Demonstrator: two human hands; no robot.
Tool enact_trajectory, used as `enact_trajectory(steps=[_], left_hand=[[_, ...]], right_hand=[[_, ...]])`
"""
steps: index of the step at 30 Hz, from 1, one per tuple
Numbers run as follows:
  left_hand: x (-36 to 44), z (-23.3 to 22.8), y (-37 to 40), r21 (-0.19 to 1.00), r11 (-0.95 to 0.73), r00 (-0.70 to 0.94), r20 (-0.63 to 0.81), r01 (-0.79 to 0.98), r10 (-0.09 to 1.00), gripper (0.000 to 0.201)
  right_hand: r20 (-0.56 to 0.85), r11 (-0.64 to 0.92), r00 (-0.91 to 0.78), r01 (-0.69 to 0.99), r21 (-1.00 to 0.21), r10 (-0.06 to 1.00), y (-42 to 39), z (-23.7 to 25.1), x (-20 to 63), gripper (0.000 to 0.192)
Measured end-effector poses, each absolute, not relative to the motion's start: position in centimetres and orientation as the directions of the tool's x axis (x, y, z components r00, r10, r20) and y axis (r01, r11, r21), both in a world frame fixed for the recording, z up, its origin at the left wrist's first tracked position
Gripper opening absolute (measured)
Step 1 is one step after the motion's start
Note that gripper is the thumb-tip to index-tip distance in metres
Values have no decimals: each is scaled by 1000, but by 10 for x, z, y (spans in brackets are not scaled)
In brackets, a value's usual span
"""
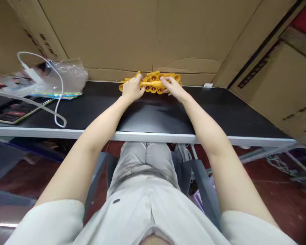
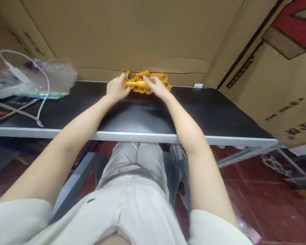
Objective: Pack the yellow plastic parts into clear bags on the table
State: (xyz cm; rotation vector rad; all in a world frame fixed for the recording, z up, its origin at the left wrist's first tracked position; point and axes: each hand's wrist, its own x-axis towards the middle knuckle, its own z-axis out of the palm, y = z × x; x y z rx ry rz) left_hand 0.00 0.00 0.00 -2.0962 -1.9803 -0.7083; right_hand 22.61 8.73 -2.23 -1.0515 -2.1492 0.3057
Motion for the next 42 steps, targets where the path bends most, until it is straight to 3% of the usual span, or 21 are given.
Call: enact_trajectory(steps=[3,6,10,19,31,35,42], left_hand=[[-2,-2,3,219,-98,-11,448,971,894,52],[-3,-3,4,224,-105,-10,458,969,889,50],[-2,-2,2,213,-117,2,474,970,880,46],[-2,-4,3,235,-133,2,486,963,874,53],[0,-4,2,219,-132,14,471,967,882,55],[1,-5,3,213,-140,18,488,967,872,53],[0,-6,5,220,-143,17,493,965,870,51]], right_hand=[[606,693,-456,684,-229,652,69,-10,223,83],[589,669,-544,743,8,597,55,-4,218,59],[556,640,-596,755,143,579,52,-6,208,46],[564,615,-576,775,146,591,56,-12,205,39],[595,704,-570,710,9,567,68,-16,213,34],[546,699,-572,714,-35,612,69,-14,216,32],[557,688,-554,724,-44,618,66,-10,217,37]])
